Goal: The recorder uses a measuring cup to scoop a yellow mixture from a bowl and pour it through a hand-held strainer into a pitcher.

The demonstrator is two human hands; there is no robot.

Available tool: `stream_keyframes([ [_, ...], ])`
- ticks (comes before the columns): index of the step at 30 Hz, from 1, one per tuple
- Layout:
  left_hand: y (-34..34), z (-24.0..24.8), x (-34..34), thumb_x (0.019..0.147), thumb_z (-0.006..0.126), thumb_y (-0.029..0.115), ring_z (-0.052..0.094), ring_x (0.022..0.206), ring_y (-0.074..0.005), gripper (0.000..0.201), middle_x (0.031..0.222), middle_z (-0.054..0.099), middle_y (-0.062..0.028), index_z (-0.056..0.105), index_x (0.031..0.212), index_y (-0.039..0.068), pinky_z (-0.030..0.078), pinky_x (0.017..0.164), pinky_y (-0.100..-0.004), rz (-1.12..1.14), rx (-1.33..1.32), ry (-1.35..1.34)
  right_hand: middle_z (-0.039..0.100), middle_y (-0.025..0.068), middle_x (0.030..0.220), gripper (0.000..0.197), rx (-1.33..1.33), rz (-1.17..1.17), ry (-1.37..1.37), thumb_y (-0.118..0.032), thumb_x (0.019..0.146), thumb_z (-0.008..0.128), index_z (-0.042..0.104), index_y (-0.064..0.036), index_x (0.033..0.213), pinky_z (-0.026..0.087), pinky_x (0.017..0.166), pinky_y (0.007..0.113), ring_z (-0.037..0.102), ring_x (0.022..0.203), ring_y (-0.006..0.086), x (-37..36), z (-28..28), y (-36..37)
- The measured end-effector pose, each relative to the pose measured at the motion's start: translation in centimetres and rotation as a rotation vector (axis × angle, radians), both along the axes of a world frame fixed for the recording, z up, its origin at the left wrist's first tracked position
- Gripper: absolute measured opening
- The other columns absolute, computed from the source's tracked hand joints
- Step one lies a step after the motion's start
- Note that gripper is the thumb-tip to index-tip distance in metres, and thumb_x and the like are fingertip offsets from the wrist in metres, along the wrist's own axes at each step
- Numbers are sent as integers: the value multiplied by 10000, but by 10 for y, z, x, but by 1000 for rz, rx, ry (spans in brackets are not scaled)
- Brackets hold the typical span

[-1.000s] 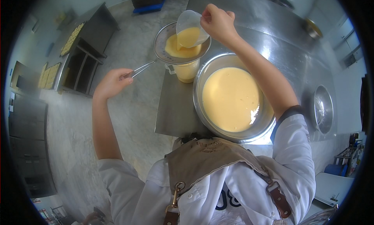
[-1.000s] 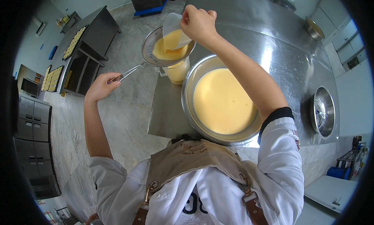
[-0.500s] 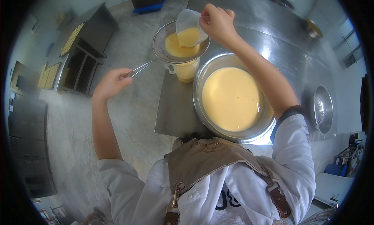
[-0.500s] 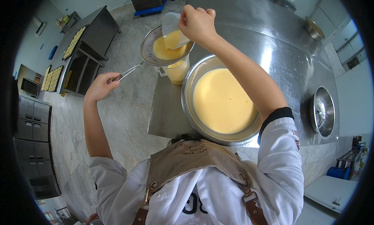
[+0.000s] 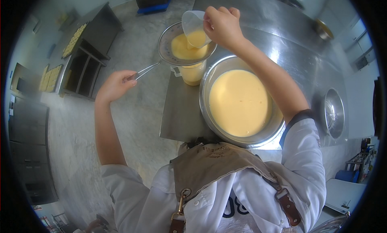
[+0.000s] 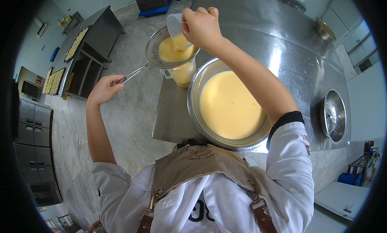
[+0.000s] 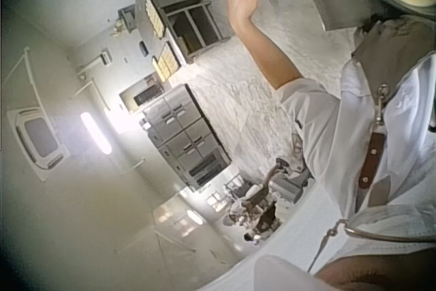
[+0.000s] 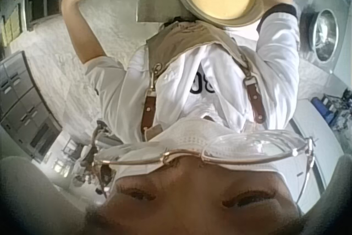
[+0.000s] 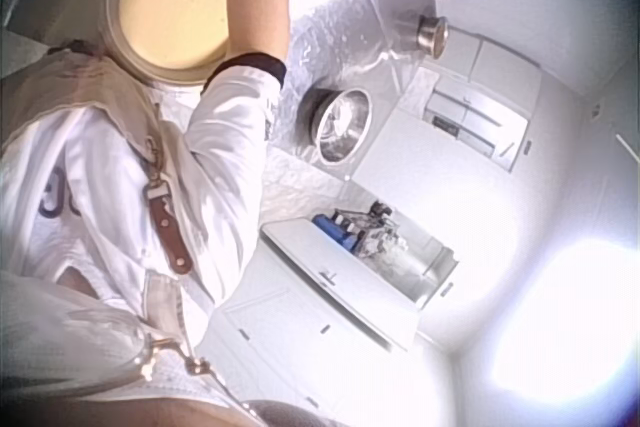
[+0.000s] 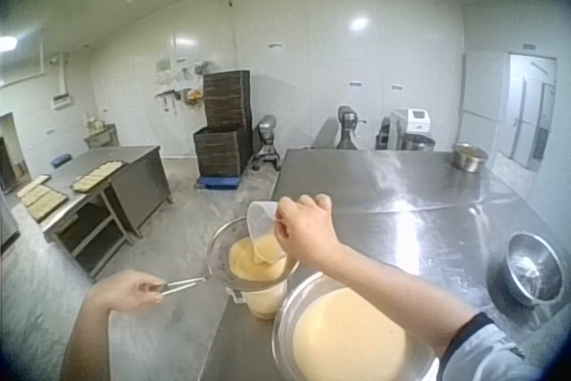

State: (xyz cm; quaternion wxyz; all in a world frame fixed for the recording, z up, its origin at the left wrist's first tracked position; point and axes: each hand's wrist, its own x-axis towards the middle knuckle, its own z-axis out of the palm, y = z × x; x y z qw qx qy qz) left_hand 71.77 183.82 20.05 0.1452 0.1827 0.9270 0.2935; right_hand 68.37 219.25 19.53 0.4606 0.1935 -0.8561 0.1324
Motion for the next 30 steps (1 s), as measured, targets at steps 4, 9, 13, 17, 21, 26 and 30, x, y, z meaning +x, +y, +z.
stream_keyframes([
  [4, 1, 0, 1, 787, 624, 83, 566, 836, -163, 272, 884, 633, -94, 607, 1038, -22, 434, 777, -308, -2, 15, 4, 594, 23, 645, 71, 71, 28, -1, -108, 728, 599, 545, -118, 772, 341, 827, 427, 557, 712, 213, 5, 2, -2],
  [9, 2, 1, 1, 790, 618, 89, 567, 837, -167, 270, 886, 634, -100, 606, 1036, -24, 433, 784, -308, 3, -11, 11, 611, 30, 701, 84, 173, 24, -8, -110, 729, 606, 539, -113, 779, 341, 852, 421, 555, 748, 212, 12, 3, -5],
  [13, 1, 1, 1, 791, 617, 89, 568, 838, -165, 273, 885, 635, -101, 605, 1039, -23, 434, 782, -306, 0, -10, 9, 608, 23, 734, 120, 308, 36, 59, -112, 717, 605, 524, -107, 806, 337, 872, 405, 550, 787, 218, 16, 3, -9],
  [17, -2, -3, -1, 790, 618, 87, 565, 833, -160, 274, 878, 632, -95, 601, 1039, -27, 435, 776, -305, -5, 10, 23, 559, -9, 729, 166, 545, 123, 97, -102, 686, 590, 464, -119, 792, 351, 855, 426, 533, 802, 197, 24, 4, -8],
  [21, -2, -5, -1, 808, 616, 65, 434, 706, -79, 256, 772, 525, 20, 605, 1051, -14, 385, 649, -246, -30, 34, 45, 544, -21, 726, 223, 664, 185, 151, -117, 679, 597, 455, -143, 848, 324, 885, 349, 525, 824, 183, 34, 5, -6],
  [26, -1, 2, 1, 788, 624, 82, 560, 833, -143, 274, 869, 629, -82, 601, 1038, -28, 433, 771, -293, -12, -3, 24, 553, -16, 692, 189, 180, 5, 119, -117, 647, 652, 523, -162, 777, 316, 847, 387, 543, 785, 188, 33, 7, 10],
  [30, -1, 3, 3, 789, 623, 76, 560, 829, -140, 273, 870, 629, -78, 600, 1040, -28, 433, 770, -291, 2, 20, 3, 583, -10, 671, 92, -408, -108, -60, -154, 781, 623, 566, -111, 839, 362, 785, 365, 572, 749, 161, 36, 4, 53],
])
